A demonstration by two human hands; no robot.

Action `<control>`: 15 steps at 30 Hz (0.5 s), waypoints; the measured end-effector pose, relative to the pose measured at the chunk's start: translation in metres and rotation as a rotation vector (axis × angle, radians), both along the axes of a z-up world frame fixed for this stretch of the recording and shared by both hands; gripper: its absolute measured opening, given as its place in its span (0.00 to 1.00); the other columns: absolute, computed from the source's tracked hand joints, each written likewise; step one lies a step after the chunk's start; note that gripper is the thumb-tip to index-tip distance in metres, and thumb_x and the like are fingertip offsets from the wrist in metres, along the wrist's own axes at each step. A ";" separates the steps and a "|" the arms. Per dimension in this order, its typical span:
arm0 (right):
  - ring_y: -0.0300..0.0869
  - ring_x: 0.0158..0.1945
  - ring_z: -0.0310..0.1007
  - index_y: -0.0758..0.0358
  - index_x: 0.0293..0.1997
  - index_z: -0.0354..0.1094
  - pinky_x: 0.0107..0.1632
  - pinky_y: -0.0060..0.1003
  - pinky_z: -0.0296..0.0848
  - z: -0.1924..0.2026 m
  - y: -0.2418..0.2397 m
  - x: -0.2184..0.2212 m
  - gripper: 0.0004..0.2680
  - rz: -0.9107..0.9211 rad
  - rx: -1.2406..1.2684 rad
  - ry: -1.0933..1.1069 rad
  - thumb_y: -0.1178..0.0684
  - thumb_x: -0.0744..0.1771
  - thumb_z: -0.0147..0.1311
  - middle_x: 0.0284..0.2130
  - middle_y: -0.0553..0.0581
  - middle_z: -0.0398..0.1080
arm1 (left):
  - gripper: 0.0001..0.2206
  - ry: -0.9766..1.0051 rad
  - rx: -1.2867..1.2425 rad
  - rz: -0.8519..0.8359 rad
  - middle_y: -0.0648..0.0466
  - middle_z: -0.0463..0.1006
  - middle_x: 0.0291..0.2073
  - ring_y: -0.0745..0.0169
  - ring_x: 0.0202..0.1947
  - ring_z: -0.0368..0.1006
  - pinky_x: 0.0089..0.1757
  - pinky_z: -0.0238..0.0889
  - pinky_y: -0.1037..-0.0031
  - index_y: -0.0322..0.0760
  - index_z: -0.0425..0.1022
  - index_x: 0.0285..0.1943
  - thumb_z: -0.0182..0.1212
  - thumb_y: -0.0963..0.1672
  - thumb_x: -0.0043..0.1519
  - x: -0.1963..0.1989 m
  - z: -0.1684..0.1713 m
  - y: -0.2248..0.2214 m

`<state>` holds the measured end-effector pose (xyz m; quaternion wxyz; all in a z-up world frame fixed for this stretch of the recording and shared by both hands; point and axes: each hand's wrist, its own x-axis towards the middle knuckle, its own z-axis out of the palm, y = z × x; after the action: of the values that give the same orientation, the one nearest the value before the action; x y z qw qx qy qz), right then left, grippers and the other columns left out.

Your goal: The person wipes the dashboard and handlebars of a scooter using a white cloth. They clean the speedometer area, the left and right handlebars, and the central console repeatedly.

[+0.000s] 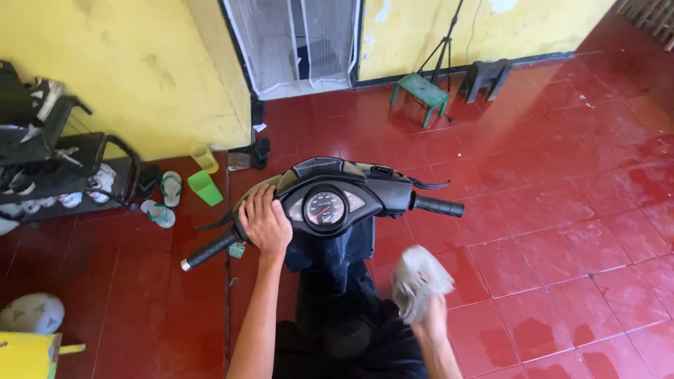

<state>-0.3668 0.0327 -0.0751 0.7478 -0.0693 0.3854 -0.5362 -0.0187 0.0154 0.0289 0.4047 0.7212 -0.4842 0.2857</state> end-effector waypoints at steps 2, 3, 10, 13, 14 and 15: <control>0.46 0.45 0.73 0.68 0.60 0.64 0.41 0.39 0.73 0.003 0.020 -0.018 0.12 -0.123 -0.023 0.224 0.55 0.70 0.48 0.48 0.62 0.72 | 0.18 0.020 0.017 0.004 0.48 0.79 0.55 0.47 0.59 0.71 0.61 0.53 0.57 0.31 0.77 0.55 0.40 0.45 0.72 -0.001 0.000 0.000; 0.46 0.45 0.73 0.68 0.60 0.64 0.41 0.39 0.73 0.007 0.028 -0.026 0.12 -0.129 -0.024 0.226 0.55 0.70 0.48 0.48 0.62 0.72 | 0.18 0.021 0.015 -0.002 0.48 0.79 0.55 0.47 0.59 0.71 0.61 0.53 0.57 0.31 0.77 0.55 0.40 0.45 0.72 -0.001 0.001 0.002; 0.43 0.41 0.70 0.69 0.58 0.66 0.38 0.36 0.69 -0.014 0.027 -0.067 0.11 -0.323 -0.086 0.564 0.53 0.72 0.48 0.46 0.59 0.71 | 0.22 -0.011 0.065 -0.019 0.46 0.78 0.57 0.45 0.59 0.70 0.61 0.52 0.56 0.30 0.75 0.56 0.34 0.48 0.74 -0.001 0.004 0.005; 0.42 0.43 0.72 0.65 0.59 0.65 0.42 0.36 0.70 0.002 0.017 -0.057 0.12 -0.260 -0.053 0.381 0.49 0.72 0.47 0.47 0.58 0.72 | 0.21 -0.006 0.089 -0.029 0.46 0.77 0.58 0.45 0.61 0.69 0.62 0.50 0.56 0.30 0.74 0.57 0.35 0.48 0.73 -0.001 0.001 0.008; 0.44 0.45 0.73 0.66 0.60 0.64 0.46 0.38 0.72 0.008 0.010 -0.050 0.13 -0.210 -0.077 0.234 0.48 0.73 0.45 0.48 0.59 0.72 | 0.21 -0.007 0.101 -0.030 0.46 0.77 0.58 0.45 0.61 0.68 0.62 0.50 0.56 0.30 0.74 0.58 0.36 0.48 0.73 0.002 0.001 0.007; 0.44 0.45 0.73 0.66 0.60 0.64 0.46 0.38 0.72 0.023 0.005 -0.039 0.13 -0.205 -0.082 0.231 0.48 0.73 0.45 0.48 0.59 0.72 | 0.21 -0.009 0.096 -0.024 0.46 0.77 0.58 0.45 0.61 0.68 0.62 0.50 0.56 0.30 0.74 0.58 0.36 0.48 0.73 0.003 0.000 0.004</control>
<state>-0.4057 0.0373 -0.0525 0.6365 -0.1212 0.4518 -0.6133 -0.0154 0.0195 0.0285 0.3707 0.7326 -0.5080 0.2604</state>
